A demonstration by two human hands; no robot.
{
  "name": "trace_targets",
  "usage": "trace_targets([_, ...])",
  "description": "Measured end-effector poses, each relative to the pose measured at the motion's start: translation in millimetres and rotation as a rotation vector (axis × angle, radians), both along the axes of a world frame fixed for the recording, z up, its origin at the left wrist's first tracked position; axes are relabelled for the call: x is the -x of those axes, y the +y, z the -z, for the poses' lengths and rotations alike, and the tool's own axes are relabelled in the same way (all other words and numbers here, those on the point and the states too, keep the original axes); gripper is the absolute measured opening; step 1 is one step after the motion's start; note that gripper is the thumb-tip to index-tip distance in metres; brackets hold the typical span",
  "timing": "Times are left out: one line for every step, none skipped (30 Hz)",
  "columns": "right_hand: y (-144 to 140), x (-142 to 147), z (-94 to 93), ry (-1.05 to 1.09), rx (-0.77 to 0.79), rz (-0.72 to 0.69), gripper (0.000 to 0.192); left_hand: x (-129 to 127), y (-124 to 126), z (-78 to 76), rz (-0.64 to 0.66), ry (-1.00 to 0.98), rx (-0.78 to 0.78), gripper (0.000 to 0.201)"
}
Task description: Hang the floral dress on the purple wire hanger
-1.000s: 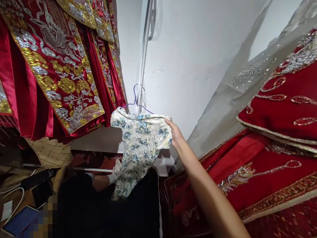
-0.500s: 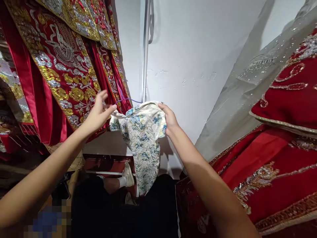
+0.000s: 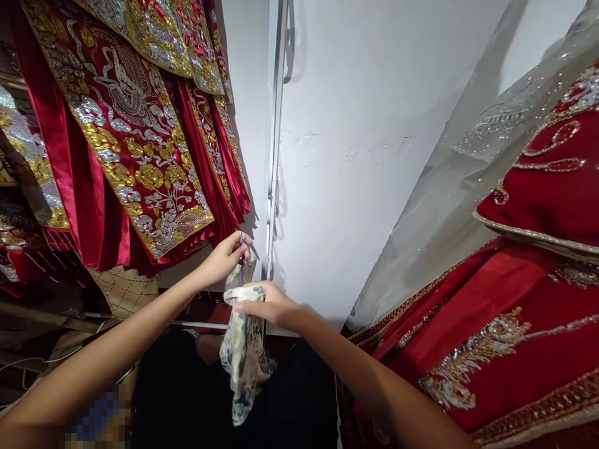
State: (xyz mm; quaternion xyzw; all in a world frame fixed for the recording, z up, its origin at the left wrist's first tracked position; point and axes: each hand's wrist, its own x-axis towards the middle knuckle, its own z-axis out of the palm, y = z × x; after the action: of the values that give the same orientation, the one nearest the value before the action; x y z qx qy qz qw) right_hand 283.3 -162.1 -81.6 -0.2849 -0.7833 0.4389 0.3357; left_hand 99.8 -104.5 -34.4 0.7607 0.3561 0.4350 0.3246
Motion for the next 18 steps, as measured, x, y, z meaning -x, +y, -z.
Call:
trace_targets([6.2,-6.3,-0.4,-0.001,-0.004,0.044,0.019,-0.1,-3.1,-2.2,0.064,-0.067,0.012,0.010])
trace_targets([13.2,-14.6,-1.8,0.002,-0.042,0.123,0.021,0.0,-7.0,-6.6,0.133,-0.130,0.017,0.010])
trace_targets([20.7,-24.3,-3.7,0.005,-0.116,0.224,0.027,0.1,-11.7,-12.8,0.201,-0.186,0.018,0.011])
trace_targets([28.2,-34.9,-6.1,-0.002,-0.223,0.333,0.039,-0.1,-16.9,-20.1,0.261,-0.236,0.017,0.013])
trace_targets([35.6,-45.7,-8.6,-0.034,-0.335,0.421,0.055,-0.6,-22.4,-27.9,0.311,-0.281,0.018,0.014])
trace_targets([42.5,-55.9,-11.1,-0.089,-0.436,0.478,0.070,-1.2,-28.2,-35.7,0.351,-0.324,0.019,0.015])
trace_targets([48.7,-65.0,-13.7,-0.163,-0.519,0.499,0.083,-1.8,-33.9,-43.0,0.385,-0.366,0.022,0.016])
trace_targets([54.1,-72.4,-16.1,-0.240,-0.585,0.499,0.093,-2.0,-39.4,-49.6,0.414,-0.399,0.028,0.016])
trace_targets([58.4,-78.1,-18.4,-0.306,-0.639,0.490,0.099,-1.8,-44.7,-55.4,0.442,-0.424,0.034,0.017])
trace_targets([61.6,-81.7,-20.4,-0.355,-0.690,0.478,0.102,-0.8,-49.5,-60.4,0.467,-0.435,0.040,0.018])
trace_targets([63.5,-83.3,-21.9,-0.386,-0.742,0.465,0.101,0.9,-53.7,-64.4,0.491,-0.435,0.046,0.021])
trace_targets([63.9,-83.1,-22.8,-0.399,-0.796,0.451,0.097,3.2,-56.8,-67.6,0.512,-0.432,0.053,0.025])
trace_targets([62.9,-81.2,-23.0,-0.397,-0.842,0.431,0.094,6.0,-58.8,-69.8,0.530,-0.426,0.061,0.030])
trace_targets([60.5,-77.9,-22.2,-0.386,-0.877,0.406,0.091,9.1,-59.3,-71.0,0.544,-0.423,0.069,0.034])
trace_targets([56.9,-73.5,-20.3,-0.373,-0.903,0.379,0.091,12.2,-58.3,-71.1,0.554,-0.424,0.078,0.037])
trace_targets([52.4,-68.2,-17.5,-0.364,-0.922,0.357,0.092,15.1,-55.8,-70.3,0.560,-0.429,0.092,0.038])
trace_targets([47.6,-62.4,-13.8,-0.360,-0.938,0.344,0.095,17.7,-51.9,-68.7,0.563,-0.436,0.109,0.038])
trace_targets([42.8,-56.6,-9.7,-0.360,-0.955,0.343,0.098,19.9,-47.1,-66.6,0.565,-0.441,0.130,0.039])
